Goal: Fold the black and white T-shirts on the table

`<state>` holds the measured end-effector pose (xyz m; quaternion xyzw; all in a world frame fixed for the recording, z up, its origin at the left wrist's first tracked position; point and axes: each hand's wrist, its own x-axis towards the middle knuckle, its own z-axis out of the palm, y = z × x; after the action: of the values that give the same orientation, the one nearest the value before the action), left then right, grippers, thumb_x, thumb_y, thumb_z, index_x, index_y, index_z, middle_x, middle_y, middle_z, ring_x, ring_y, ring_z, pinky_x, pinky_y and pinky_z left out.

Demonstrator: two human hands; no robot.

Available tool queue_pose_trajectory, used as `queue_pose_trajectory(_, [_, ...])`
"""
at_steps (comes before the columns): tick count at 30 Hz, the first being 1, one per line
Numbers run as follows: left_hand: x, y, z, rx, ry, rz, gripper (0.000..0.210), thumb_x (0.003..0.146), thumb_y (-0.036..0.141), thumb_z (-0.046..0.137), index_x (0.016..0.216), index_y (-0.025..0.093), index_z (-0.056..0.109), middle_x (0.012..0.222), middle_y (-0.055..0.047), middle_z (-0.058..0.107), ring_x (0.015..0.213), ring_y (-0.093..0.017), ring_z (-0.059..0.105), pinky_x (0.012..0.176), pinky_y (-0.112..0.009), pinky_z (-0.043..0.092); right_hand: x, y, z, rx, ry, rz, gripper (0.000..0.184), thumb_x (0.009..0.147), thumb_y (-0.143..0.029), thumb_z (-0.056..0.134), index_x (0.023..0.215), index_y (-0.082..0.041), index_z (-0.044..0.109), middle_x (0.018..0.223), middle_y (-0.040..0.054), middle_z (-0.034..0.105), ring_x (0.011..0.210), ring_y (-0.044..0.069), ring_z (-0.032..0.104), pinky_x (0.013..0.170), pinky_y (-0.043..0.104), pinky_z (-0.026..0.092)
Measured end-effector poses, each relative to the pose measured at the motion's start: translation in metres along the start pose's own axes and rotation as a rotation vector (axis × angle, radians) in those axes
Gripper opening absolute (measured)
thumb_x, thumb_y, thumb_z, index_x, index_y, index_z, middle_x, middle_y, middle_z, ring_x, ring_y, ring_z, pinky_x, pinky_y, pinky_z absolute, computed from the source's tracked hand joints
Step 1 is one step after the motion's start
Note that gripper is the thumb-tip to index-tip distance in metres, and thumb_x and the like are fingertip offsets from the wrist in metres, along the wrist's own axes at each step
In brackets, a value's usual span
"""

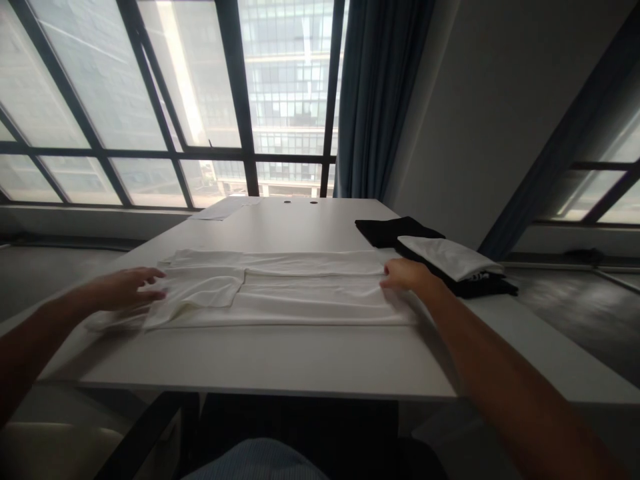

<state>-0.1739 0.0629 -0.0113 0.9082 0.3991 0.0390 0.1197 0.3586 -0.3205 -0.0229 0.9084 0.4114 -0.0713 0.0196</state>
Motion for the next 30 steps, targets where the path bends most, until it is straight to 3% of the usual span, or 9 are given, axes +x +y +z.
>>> queue_pose_trajectory(2, [-0.005,0.027,0.009,-0.015,-0.161,0.186,0.073,0.062,0.067,0.076,0.12,0.023,0.072,0.125,-0.012,0.071,0.111,-0.035,0.066,0.092,-0.04,0.051,0.012,-0.017,-0.004,-0.051,0.069,-0.076,0.043,0.079,-0.052,0.073,0.109,-0.021,0.073,0.109,0.0125,0.076,0.104,0.033,0.07,0.083,0.038,0.054])
queue_pose_trajectory(4, [-0.009,0.044,0.022,-0.011,-0.211,0.318,0.067,0.067,0.066,0.075,0.122,0.027,0.072,0.132,-0.01,0.067,0.115,-0.035,0.064,0.097,-0.042,0.05,0.025,-0.03,-0.005,-0.078,0.078,-0.113,0.045,0.081,-0.051,0.072,0.115,-0.022,0.072,0.116,0.0125,0.075,0.107,0.032,0.07,0.086,0.037,0.054])
queue_pose_trajectory(9, [-0.004,0.057,0.052,0.039,0.035,0.544,0.055,0.086,0.062,0.063,0.124,0.023,0.07,0.134,-0.014,0.065,0.119,-0.034,0.062,0.104,-0.043,0.048,0.054,-0.039,-0.001,-0.103,0.074,-0.146,0.044,0.08,-0.043,0.076,0.117,-0.019,0.073,0.13,0.0157,0.07,0.113,0.033,0.068,0.091,0.037,0.053])
queue_pose_trajectory(12, [0.0,0.062,0.065,0.079,0.119,0.681,0.036,0.096,0.051,0.055,0.107,0.022,0.074,0.123,-0.013,0.069,0.112,-0.029,0.065,0.099,-0.039,0.05,0.062,-0.038,0.011,-0.044,0.124,-0.182,0.039,0.085,-0.039,0.071,0.117,-0.017,0.072,0.129,0.0162,0.07,0.113,0.03,0.068,0.094,0.035,0.051])
queue_pose_trajectory(14, [0.0,0.068,0.069,0.093,0.156,0.734,0.034,0.101,0.043,0.048,0.094,0.021,0.073,0.113,-0.012,0.071,0.103,-0.025,0.066,0.093,-0.037,0.052,0.061,-0.036,0.021,-0.028,0.19,-0.185,0.033,0.09,-0.038,0.065,0.114,-0.017,0.073,0.127,0.0155,0.07,0.112,0.029,0.067,0.094,0.034,0.05])
queue_pose_trajectory(17, [-0.002,0.077,0.065,0.041,0.177,0.76,0.036,0.103,0.04,0.042,0.091,0.02,0.07,0.106,-0.013,0.072,0.097,-0.024,0.066,0.09,-0.036,0.053,0.056,-0.033,0.034,-0.024,0.256,-0.202,0.03,0.095,-0.037,0.056,0.107,-0.017,0.074,0.121,0.0145,0.072,0.108,0.026,0.067,0.093,0.032,0.048])
queue_pose_trajectory(23, [-0.003,0.08,0.035,-0.146,0.188,0.621,0.047,0.101,0.057,0.038,0.099,0.018,0.065,0.113,-0.014,0.072,0.097,-0.024,0.066,0.089,-0.036,0.055,0.052,-0.027,0.037,0.026,0.264,-0.194,0.031,0.093,-0.038,0.057,0.106,-0.017,0.077,0.119,0.0127,0.073,0.104,0.025,0.067,0.092,0.031,0.047])
queue_pose_trajectory(30, [-0.002,0.081,0.036,-0.149,-0.09,0.659,0.051,0.099,0.061,0.042,0.091,0.018,0.069,0.088,-0.008,0.074,0.076,-0.02,0.065,0.073,-0.031,0.053,0.052,-0.027,0.037,0.036,0.259,-0.193,0.033,0.092,-0.038,0.057,0.108,-0.017,0.077,0.12,0.0128,0.073,0.105,0.025,0.067,0.092,0.03,0.047])
